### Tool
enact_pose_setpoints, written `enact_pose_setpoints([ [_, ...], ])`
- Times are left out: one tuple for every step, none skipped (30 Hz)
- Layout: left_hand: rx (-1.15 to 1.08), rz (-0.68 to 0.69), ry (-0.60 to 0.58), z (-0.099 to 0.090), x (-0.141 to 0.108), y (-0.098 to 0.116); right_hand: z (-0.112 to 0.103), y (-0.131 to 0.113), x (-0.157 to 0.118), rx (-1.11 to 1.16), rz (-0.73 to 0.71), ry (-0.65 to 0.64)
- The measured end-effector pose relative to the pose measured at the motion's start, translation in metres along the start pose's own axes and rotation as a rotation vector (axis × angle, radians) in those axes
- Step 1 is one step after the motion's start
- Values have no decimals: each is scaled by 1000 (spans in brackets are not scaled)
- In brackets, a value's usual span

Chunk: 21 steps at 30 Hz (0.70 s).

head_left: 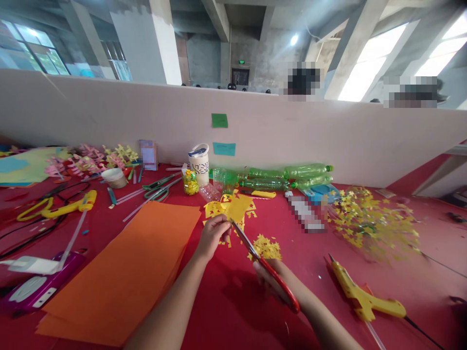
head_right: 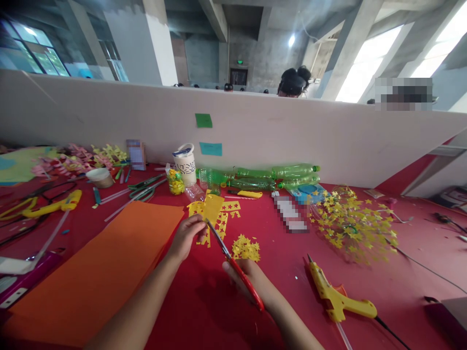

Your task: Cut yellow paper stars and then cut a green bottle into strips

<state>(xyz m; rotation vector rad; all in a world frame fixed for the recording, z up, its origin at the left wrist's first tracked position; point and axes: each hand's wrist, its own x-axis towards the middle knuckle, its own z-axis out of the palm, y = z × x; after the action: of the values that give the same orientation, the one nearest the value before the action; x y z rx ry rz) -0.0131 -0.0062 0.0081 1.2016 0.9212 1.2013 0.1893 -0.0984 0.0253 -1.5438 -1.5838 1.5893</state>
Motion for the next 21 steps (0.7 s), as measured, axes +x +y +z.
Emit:
enact_pose_setpoints([
  [-5,-2,-3,0,0,-1,0,1,0,4,-6,-4],
  [-8,-2,-9,0,0,-1,0,1,0,13,-11,-8],
  [-10,0,-15,1,0,-1,0,2,-1,28,-19,-10],
  [-11,1,-22,1,0,0,0,2,-1,45,-29,-13],
  [-9,2,-30,1,0,1,1,2,-1,61,-40,-14],
  [-5,5,-38,1,0,2,1,2,-1,73,-51,-13],
  [4,8,-47,2,-1,3,2,2,-1,79,-59,-13],
  [17,12,-55,2,-1,4,3,2,-1,81,-65,-11],
  [29,15,-59,3,-1,4,3,2,-1,83,-67,-9],
  [39,18,-60,4,-2,5,3,3,0,88,-65,-8],
  [45,20,-58,5,-2,5,4,3,0,95,-62,-7],
  [47,21,-54,5,-3,6,4,4,0,100,-59,-6],
  [46,21,-50,6,-3,6,4,4,1,102,-57,-5],
  [45,19,-45,7,-3,6,4,4,1,100,-54,-3],
  [46,16,-41,8,-3,5,4,4,1,95,-50,-2],
  [47,12,-38,8,-4,5,4,4,1,89,-45,2],
  [47,7,-35,9,-4,5,4,3,1,85,-34,7],
  [46,3,-31,9,-4,5,5,2,0,86,-19,12],
  [43,-1,-29,10,-4,5,5,1,0,92,-4,16],
  [40,-6,-28,10,-4,5,6,0,-1,102,8,21],
  [38,-11,-26,10,-4,5,7,0,-1,113,18,24],
])
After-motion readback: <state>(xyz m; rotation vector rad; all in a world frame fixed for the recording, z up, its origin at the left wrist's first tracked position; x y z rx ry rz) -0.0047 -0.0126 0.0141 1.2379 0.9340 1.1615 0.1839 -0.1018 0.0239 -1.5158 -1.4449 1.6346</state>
